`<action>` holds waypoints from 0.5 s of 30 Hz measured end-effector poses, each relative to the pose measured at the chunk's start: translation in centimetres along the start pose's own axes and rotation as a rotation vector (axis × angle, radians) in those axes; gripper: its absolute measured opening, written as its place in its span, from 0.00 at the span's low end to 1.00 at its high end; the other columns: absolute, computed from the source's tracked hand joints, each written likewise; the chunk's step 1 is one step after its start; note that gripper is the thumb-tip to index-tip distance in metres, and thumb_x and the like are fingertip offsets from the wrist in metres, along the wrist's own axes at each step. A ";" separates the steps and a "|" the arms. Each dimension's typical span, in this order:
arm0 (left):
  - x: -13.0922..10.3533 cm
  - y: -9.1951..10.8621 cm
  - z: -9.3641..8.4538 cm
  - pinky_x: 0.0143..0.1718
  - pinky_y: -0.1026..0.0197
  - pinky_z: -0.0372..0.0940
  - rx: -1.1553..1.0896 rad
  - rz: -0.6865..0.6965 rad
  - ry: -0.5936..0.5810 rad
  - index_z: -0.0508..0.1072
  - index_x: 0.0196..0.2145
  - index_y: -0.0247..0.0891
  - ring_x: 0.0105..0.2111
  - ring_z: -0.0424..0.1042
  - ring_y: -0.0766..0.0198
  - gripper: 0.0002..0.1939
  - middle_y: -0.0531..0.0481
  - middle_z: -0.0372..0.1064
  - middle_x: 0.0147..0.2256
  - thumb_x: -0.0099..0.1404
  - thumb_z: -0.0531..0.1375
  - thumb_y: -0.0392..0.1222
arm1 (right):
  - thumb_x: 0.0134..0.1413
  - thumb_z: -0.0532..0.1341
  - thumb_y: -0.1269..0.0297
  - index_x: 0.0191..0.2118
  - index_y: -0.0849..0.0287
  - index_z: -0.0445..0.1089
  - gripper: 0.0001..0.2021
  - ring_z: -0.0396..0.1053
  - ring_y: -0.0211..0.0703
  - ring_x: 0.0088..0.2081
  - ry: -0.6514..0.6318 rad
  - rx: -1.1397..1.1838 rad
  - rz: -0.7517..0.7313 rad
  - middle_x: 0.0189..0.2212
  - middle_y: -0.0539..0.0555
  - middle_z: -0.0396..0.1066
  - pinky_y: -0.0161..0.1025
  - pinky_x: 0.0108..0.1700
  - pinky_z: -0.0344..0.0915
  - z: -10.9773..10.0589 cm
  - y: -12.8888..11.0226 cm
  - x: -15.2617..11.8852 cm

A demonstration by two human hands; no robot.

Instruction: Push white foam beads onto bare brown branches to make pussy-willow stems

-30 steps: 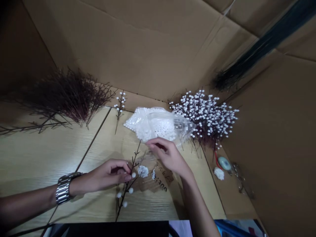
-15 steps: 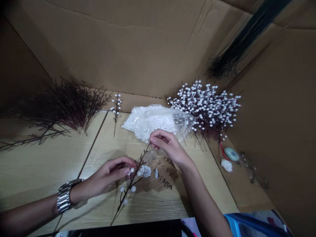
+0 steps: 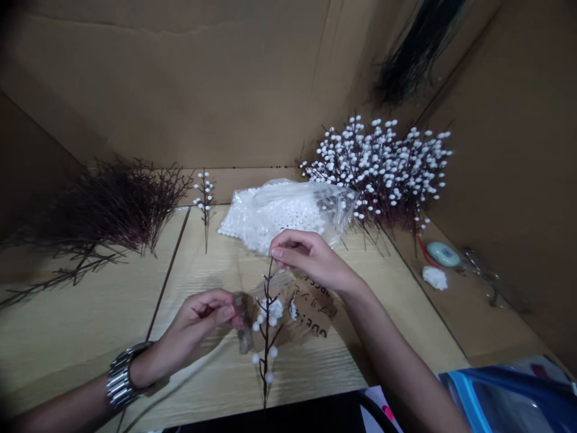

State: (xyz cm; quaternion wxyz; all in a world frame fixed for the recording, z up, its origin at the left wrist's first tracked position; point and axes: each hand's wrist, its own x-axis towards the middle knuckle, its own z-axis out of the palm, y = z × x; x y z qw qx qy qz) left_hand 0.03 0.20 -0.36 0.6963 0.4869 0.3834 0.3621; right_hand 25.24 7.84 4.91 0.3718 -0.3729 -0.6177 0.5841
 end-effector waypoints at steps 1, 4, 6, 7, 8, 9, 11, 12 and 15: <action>0.0 0.0 0.1 0.39 0.61 0.65 -0.005 -0.006 0.003 0.77 0.34 0.36 0.34 0.73 0.63 0.10 0.49 0.77 0.31 0.70 0.63 0.45 | 0.57 0.68 0.60 0.33 0.58 0.75 0.07 0.65 0.33 0.26 -0.005 0.004 -0.004 0.24 0.48 0.71 0.33 0.29 0.61 0.0 0.0 0.0; 0.0 0.0 0.2 0.41 0.59 0.66 -0.030 -0.030 0.005 0.79 0.34 0.35 0.34 0.75 0.61 0.13 0.47 0.79 0.32 0.71 0.61 0.46 | 0.58 0.67 0.60 0.33 0.58 0.74 0.07 0.65 0.33 0.26 -0.011 0.010 -0.004 0.24 0.48 0.71 0.33 0.29 0.61 0.1 0.1 0.0; -0.1 -0.1 0.2 0.41 0.58 0.67 -0.054 -0.056 0.003 0.79 0.35 0.35 0.34 0.75 0.61 0.13 0.46 0.79 0.33 0.71 0.60 0.46 | 0.58 0.67 0.60 0.33 0.58 0.74 0.08 0.66 0.33 0.26 -0.011 0.010 0.003 0.24 0.48 0.71 0.34 0.30 0.62 0.1 0.0 0.0; -0.1 -0.2 0.2 0.42 0.58 0.67 -0.066 -0.065 0.004 0.79 0.36 0.35 0.35 0.75 0.60 0.13 0.45 0.80 0.34 0.72 0.60 0.46 | 0.58 0.67 0.60 0.33 0.58 0.74 0.08 0.66 0.33 0.26 -0.010 0.009 0.006 0.24 0.48 0.71 0.34 0.30 0.62 0.1 0.0 -0.1; -0.1 -0.2 0.2 0.43 0.57 0.67 -0.077 -0.071 0.006 0.79 0.37 0.35 0.36 0.75 0.60 0.12 0.45 0.80 0.35 0.72 0.60 0.46 | 0.58 0.67 0.60 0.33 0.58 0.74 0.08 0.66 0.34 0.27 -0.010 0.007 0.009 0.24 0.48 0.71 0.34 0.30 0.62 0.2 0.0 -0.1; 0.0 -0.3 0.2 0.44 0.57 0.67 -0.085 -0.073 0.011 0.79 0.38 0.36 0.36 0.75 0.60 0.12 0.45 0.80 0.36 0.72 0.60 0.46 | 0.58 0.67 0.60 0.33 0.58 0.74 0.07 0.66 0.34 0.27 -0.012 0.005 0.010 0.24 0.48 0.71 0.34 0.30 0.62 0.3 -0.1 -0.1; 0.0 -0.3 0.2 0.45 0.57 0.67 -0.097 -0.071 0.017 0.78 0.39 0.36 0.38 0.75 0.59 0.11 0.45 0.80 0.37 0.72 0.60 0.46 | 0.58 0.67 0.60 0.33 0.58 0.74 0.07 0.66 0.34 0.27 -0.014 0.004 0.000 0.24 0.48 0.71 0.35 0.30 0.61 0.4 -0.1 -0.1; 0.1 -0.3 0.2 0.45 0.57 0.67 -0.102 -0.069 0.017 0.78 0.39 0.36 0.38 0.75 0.59 0.11 0.45 0.80 0.37 0.72 0.60 0.46 | 0.58 0.67 0.61 0.33 0.58 0.74 0.07 0.66 0.34 0.26 -0.013 0.005 -0.012 0.24 0.48 0.70 0.35 0.30 0.61 0.5 -0.1 -0.1; 0.1 0.0 0.2 0.41 0.60 0.67 -0.115 -0.056 0.021 0.76 0.36 0.37 0.36 0.75 0.61 0.07 0.48 0.79 0.34 0.66 0.67 0.43 | 0.58 0.67 0.61 0.33 0.58 0.73 0.07 0.65 0.34 0.26 -0.003 0.003 -0.042 0.25 0.47 0.70 0.35 0.30 0.61 0.7 -0.2 0.0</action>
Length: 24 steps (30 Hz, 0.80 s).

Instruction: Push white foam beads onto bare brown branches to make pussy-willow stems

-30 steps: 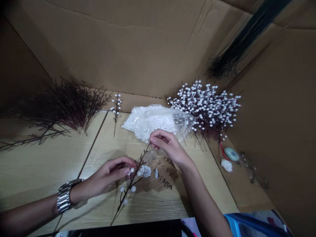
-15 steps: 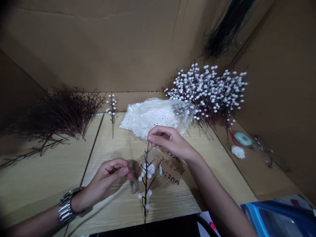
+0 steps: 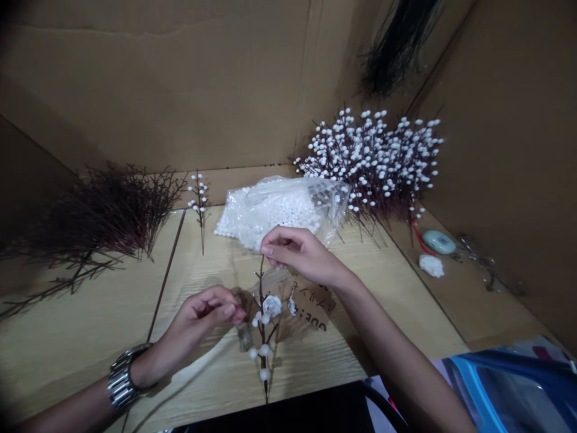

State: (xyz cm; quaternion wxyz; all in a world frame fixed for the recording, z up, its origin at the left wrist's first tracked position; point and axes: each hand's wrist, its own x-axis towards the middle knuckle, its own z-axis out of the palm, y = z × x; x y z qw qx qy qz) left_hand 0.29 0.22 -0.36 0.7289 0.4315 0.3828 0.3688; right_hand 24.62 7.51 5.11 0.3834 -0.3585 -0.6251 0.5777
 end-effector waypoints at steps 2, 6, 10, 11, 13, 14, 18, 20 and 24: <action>-0.1 0.2 0.0 0.38 0.62 0.67 0.025 0.010 0.000 0.75 0.32 0.36 0.33 0.75 0.63 0.08 0.50 0.78 0.31 0.64 0.69 0.41 | 0.58 0.67 0.61 0.33 0.58 0.73 0.07 0.66 0.34 0.26 0.000 0.000 -0.005 0.25 0.47 0.69 0.35 0.29 0.61 0.1 0.0 0.0; -0.3 0.5 0.1 0.37 0.61 0.65 0.119 0.024 -0.037 0.75 0.29 0.34 0.31 0.73 0.63 0.15 0.48 0.76 0.28 0.71 0.61 0.46 | 0.57 0.67 0.61 0.33 0.58 0.73 0.07 0.66 0.34 0.27 -0.012 0.002 0.007 0.25 0.47 0.69 0.34 0.29 0.60 0.2 0.0 0.1; -0.5 0.3 0.0 0.34 0.63 0.62 0.154 0.037 -0.030 0.70 0.27 0.36 0.27 0.68 0.65 0.19 0.52 0.69 0.24 0.73 0.57 0.48 | 0.57 0.67 0.61 0.33 0.59 0.73 0.07 0.65 0.34 0.27 -0.006 0.010 0.009 0.25 0.47 0.69 0.34 0.28 0.60 0.2 0.1 0.1; -0.5 0.1 0.0 0.31 0.64 0.60 0.151 0.036 -0.024 0.68 0.26 0.36 0.25 0.66 0.67 0.20 0.54 0.66 0.22 0.74 0.57 0.49 | 0.57 0.67 0.61 0.33 0.59 0.73 0.07 0.65 0.34 0.27 -0.004 0.006 0.009 0.25 0.47 0.69 0.34 0.28 0.60 0.2 0.1 0.1; -0.4 -0.1 -0.1 0.27 0.64 0.56 0.135 0.021 -0.019 0.65 0.23 0.37 0.21 0.59 0.69 0.23 0.57 0.60 0.18 0.74 0.55 0.51 | 0.58 0.67 0.61 0.33 0.59 0.73 0.07 0.65 0.34 0.27 -0.001 -0.006 0.011 0.25 0.48 0.69 0.34 0.29 0.61 0.1 0.1 0.1; -0.4 -0.2 -0.2 0.26 0.64 0.55 0.126 0.018 -0.018 0.64 0.22 0.37 0.20 0.57 0.69 0.24 0.57 0.58 0.17 0.74 0.55 0.52 | 0.58 0.67 0.61 0.33 0.59 0.73 0.07 0.65 0.34 0.27 0.000 -0.013 0.010 0.25 0.48 0.69 0.34 0.29 0.61 0.1 0.1 0.1; -0.2 -0.1 -0.3 0.29 0.64 0.58 0.077 0.032 -0.026 0.70 0.25 0.36 0.25 0.63 0.68 0.19 0.54 0.66 0.22 0.70 0.62 0.49 | 0.57 0.67 0.60 0.32 0.59 0.73 0.08 0.65 0.34 0.26 0.017 -0.037 0.008 0.25 0.48 0.69 0.34 0.29 0.61 0.1 0.2 0.1; -0.1 0.1 -0.4 0.34 0.64 0.61 0.047 0.024 -0.044 0.74 0.30 0.36 0.29 0.69 0.66 0.13 0.52 0.72 0.27 0.68 0.65 0.46 | 0.57 0.67 0.60 0.32 0.59 0.73 0.08 0.64 0.34 0.26 0.024 -0.042 0.017 0.24 0.48 0.69 0.34 0.28 0.61 0.0 0.3 0.1; 0.0 0.2 -0.4 0.39 0.62 0.66 0.043 0.011 -0.073 0.77 0.34 0.36 0.33 0.74 0.64 0.09 0.49 0.78 0.31 0.69 0.64 0.44 | 0.57 0.67 0.59 0.33 0.59 0.73 0.09 0.65 0.34 0.26 0.032 -0.046 0.009 0.24 0.48 0.69 0.34 0.29 0.61 -0.1 0.4 0.1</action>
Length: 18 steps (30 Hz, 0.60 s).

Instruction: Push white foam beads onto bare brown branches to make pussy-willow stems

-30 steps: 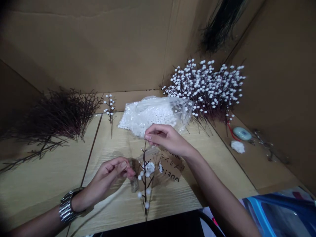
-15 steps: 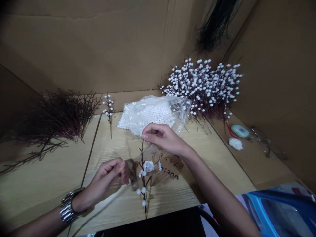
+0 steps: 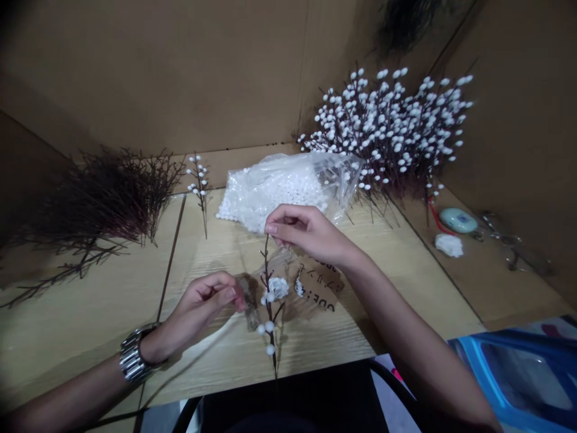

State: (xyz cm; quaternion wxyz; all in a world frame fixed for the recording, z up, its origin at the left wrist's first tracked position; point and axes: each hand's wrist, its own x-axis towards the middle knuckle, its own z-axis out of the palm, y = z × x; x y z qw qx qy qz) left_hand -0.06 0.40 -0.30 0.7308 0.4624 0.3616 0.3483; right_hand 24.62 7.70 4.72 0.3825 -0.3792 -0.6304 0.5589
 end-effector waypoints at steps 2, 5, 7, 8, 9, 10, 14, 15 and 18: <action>0.0 -0.1 0.0 0.40 0.62 0.67 0.005 0.003 -0.009 0.77 0.35 0.36 0.34 0.76 0.63 0.09 0.49 0.79 0.32 0.70 0.63 0.44 | 0.57 0.67 0.59 0.33 0.59 0.73 0.08 0.64 0.34 0.26 0.003 0.004 -0.010 0.24 0.48 0.69 0.34 0.29 0.61 0.0 0.0 0.0; -0.1 -0.1 0.0 0.40 0.62 0.68 0.003 -0.004 -0.019 0.77 0.37 0.36 0.35 0.77 0.63 0.08 0.49 0.80 0.33 0.70 0.63 0.43 | 0.57 0.67 0.59 0.32 0.59 0.73 0.09 0.64 0.33 0.26 0.009 0.003 -0.007 0.24 0.47 0.68 0.34 0.29 0.61 -0.1 0.0 0.0; -0.1 -0.1 0.0 0.40 0.61 0.70 0.006 -0.014 -0.020 0.77 0.37 0.36 0.35 0.78 0.63 0.07 0.48 0.81 0.34 0.70 0.63 0.42 | 0.57 0.67 0.59 0.32 0.59 0.73 0.09 0.64 0.33 0.26 0.015 -0.007 -0.005 0.24 0.47 0.68 0.34 0.29 0.61 -0.1 0.0 0.0; -0.1 -0.1 0.0 0.40 0.61 0.70 0.004 -0.016 -0.019 0.77 0.37 0.36 0.36 0.78 0.63 0.07 0.48 0.81 0.34 0.70 0.63 0.42 | 0.57 0.67 0.59 0.32 0.59 0.73 0.09 0.64 0.34 0.26 0.014 -0.013 -0.006 0.24 0.48 0.68 0.34 0.29 0.61 -0.1 0.0 0.0; -0.2 0.0 0.0 0.40 0.61 0.70 0.003 -0.016 -0.019 0.77 0.37 0.36 0.35 0.78 0.63 0.06 0.48 0.81 0.35 0.70 0.63 0.41 | 0.57 0.67 0.60 0.32 0.59 0.73 0.09 0.64 0.34 0.26 0.014 -0.017 -0.007 0.24 0.48 0.68 0.34 0.29 0.61 -0.1 0.0 0.0; -0.2 0.0 0.1 0.40 0.61 0.71 0.002 -0.016 -0.022 0.77 0.38 0.37 0.35 0.78 0.63 0.05 0.48 0.81 0.35 0.70 0.63 0.41 | 0.58 0.67 0.60 0.32 0.59 0.73 0.09 0.64 0.34 0.26 0.013 -0.020 -0.006 0.24 0.48 0.68 0.34 0.29 0.61 -0.1 0.0 0.0; -0.1 0.0 0.2 0.39 0.61 0.72 0.015 -0.007 -0.028 0.77 0.38 0.37 0.34 0.79 0.63 0.04 0.48 0.81 0.35 0.68 0.64 0.39 | 0.58 0.67 0.58 0.32 0.59 0.73 0.10 0.64 0.34 0.25 0.019 -0.034 0.002 0.24 0.48 0.68 0.34 0.27 0.60 -0.1 0.1 0.0; -0.1 0.1 0.2 0.39 0.61 0.72 0.020 -0.004 -0.027 0.78 0.38 0.36 0.34 0.79 0.63 0.04 0.48 0.82 0.34 0.68 0.65 0.39 | 0.57 0.67 0.57 0.32 0.59 0.73 0.10 0.64 0.34 0.26 0.020 -0.040 0.004 0.24 0.48 0.68 0.34 0.27 0.60 -0.1 0.2 0.0; 0.1 0.1 0.3 0.39 0.62 0.73 0.022 0.001 -0.033 0.78 0.36 0.36 0.35 0.79 0.63 0.02 0.49 0.82 0.34 0.66 0.67 0.37 | 0.57 0.67 0.56 0.33 0.59 0.73 0.11 0.64 0.34 0.26 0.015 -0.052 0.002 0.24 0.48 0.69 0.34 0.27 0.60 -0.1 0.3 0.0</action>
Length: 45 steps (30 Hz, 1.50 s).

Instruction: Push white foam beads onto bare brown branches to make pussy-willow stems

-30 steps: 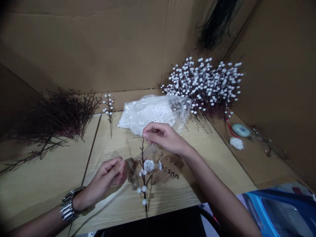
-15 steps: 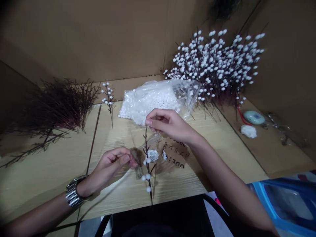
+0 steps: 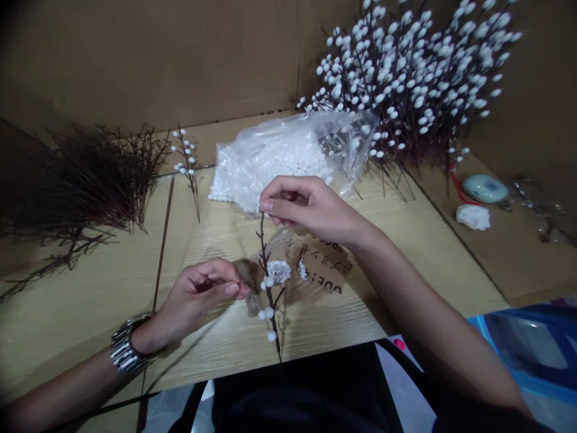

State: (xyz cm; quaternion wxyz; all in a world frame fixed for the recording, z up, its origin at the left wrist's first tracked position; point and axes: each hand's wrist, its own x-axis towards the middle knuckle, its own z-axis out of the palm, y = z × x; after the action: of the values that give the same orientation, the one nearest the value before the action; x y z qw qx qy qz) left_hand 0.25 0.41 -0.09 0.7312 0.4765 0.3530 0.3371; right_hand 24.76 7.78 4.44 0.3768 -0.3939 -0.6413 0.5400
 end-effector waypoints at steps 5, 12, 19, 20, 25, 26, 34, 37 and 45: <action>0.2 -0.1 0.0 0.37 0.65 0.73 -0.027 0.001 0.020 0.78 0.35 0.37 0.33 0.80 0.65 0.02 0.51 0.81 0.32 0.64 0.68 0.36 | 0.58 0.67 0.55 0.32 0.58 0.74 0.11 0.64 0.33 0.26 -0.013 -0.007 -0.017 0.24 0.48 0.69 0.34 0.29 0.62 -0.1 0.0 0.0; -0.1 0.2 0.1 0.37 0.63 0.72 0.004 -0.005 0.025 0.78 0.34 0.37 0.32 0.79 0.64 0.04 0.50 0.81 0.31 0.65 0.67 0.39 | 0.58 0.67 0.56 0.32 0.58 0.74 0.10 0.65 0.33 0.26 -0.017 -0.005 -0.020 0.24 0.47 0.69 0.33 0.29 0.61 -0.2 0.1 0.0; -0.1 0.4 0.0 0.38 0.64 0.72 0.021 -0.007 0.008 0.78 0.34 0.37 0.33 0.79 0.64 0.05 0.49 0.82 0.32 0.66 0.66 0.40 | 0.58 0.66 0.57 0.33 0.59 0.75 0.10 0.65 0.32 0.26 -0.019 -0.008 -0.031 0.23 0.46 0.69 0.32 0.28 0.60 -0.3 0.1 0.1; -0.1 0.4 0.0 0.38 0.64 0.72 0.023 0.000 0.005 0.78 0.34 0.37 0.33 0.79 0.65 0.04 0.49 0.82 0.31 0.66 0.66 0.40 | 0.59 0.66 0.58 0.33 0.59 0.75 0.09 0.65 0.32 0.26 -0.024 -0.007 -0.034 0.23 0.46 0.69 0.32 0.28 0.60 -0.3 0.2 0.1; 0.2 0.3 0.0 0.37 0.66 0.73 0.037 0.052 -0.034 0.77 0.35 0.36 0.32 0.79 0.66 0.03 0.49 0.82 0.31 0.68 0.64 0.36 | 0.58 0.68 0.61 0.33 0.60 0.74 0.08 0.63 0.32 0.25 -0.040 0.021 -0.066 0.23 0.47 0.68 0.32 0.26 0.59 -0.3 0.4 0.2; 0.2 0.3 0.0 0.37 0.67 0.73 0.037 0.057 -0.039 0.77 0.36 0.36 0.32 0.79 0.67 0.03 0.49 0.81 0.31 0.68 0.64 0.36 | 0.58 0.68 0.62 0.33 0.60 0.74 0.08 0.63 0.32 0.25 -0.038 0.024 -0.068 0.23 0.47 0.68 0.32 0.25 0.59 -0.3 0.4 0.2; 0.0 0.2 -0.2 0.37 0.69 0.72 0.064 0.056 -0.054 0.76 0.36 0.36 0.33 0.78 0.68 0.02 0.50 0.81 0.31 0.68 0.64 0.33 | 0.58 0.68 0.61 0.33 0.62 0.74 0.09 0.62 0.32 0.25 -0.053 0.018 -0.074 0.23 0.47 0.67 0.32 0.26 0.59 -0.3 0.1 0.1; 0.0 0.3 -0.1 0.37 0.70 0.72 0.068 0.055 -0.049 0.76 0.35 0.37 0.33 0.79 0.69 0.02 0.51 0.81 0.31 0.67 0.65 0.33 | 0.58 0.68 0.60 0.33 0.61 0.73 0.09 0.62 0.32 0.24 -0.042 0.004 -0.069 0.23 0.47 0.67 0.32 0.25 0.59 -0.2 0.2 0.1; 0.1 0.3 -0.1 0.37 0.72 0.71 0.062 0.054 -0.036 0.77 0.36 0.38 0.32 0.78 0.71 0.01 0.53 0.81 0.31 0.68 0.65 0.35 | 0.57 0.68 0.59 0.32 0.60 0.73 0.10 0.64 0.32 0.25 -0.025 -0.001 -0.015 0.22 0.47 0.68 0.31 0.26 0.60 -0.1 -0.1 0.1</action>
State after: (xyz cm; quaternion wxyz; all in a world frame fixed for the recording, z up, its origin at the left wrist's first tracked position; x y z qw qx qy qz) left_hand 0.21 0.67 0.18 0.7128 0.5145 0.3370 0.3371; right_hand 24.79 7.91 4.59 0.3726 -0.3826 -0.6490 0.5418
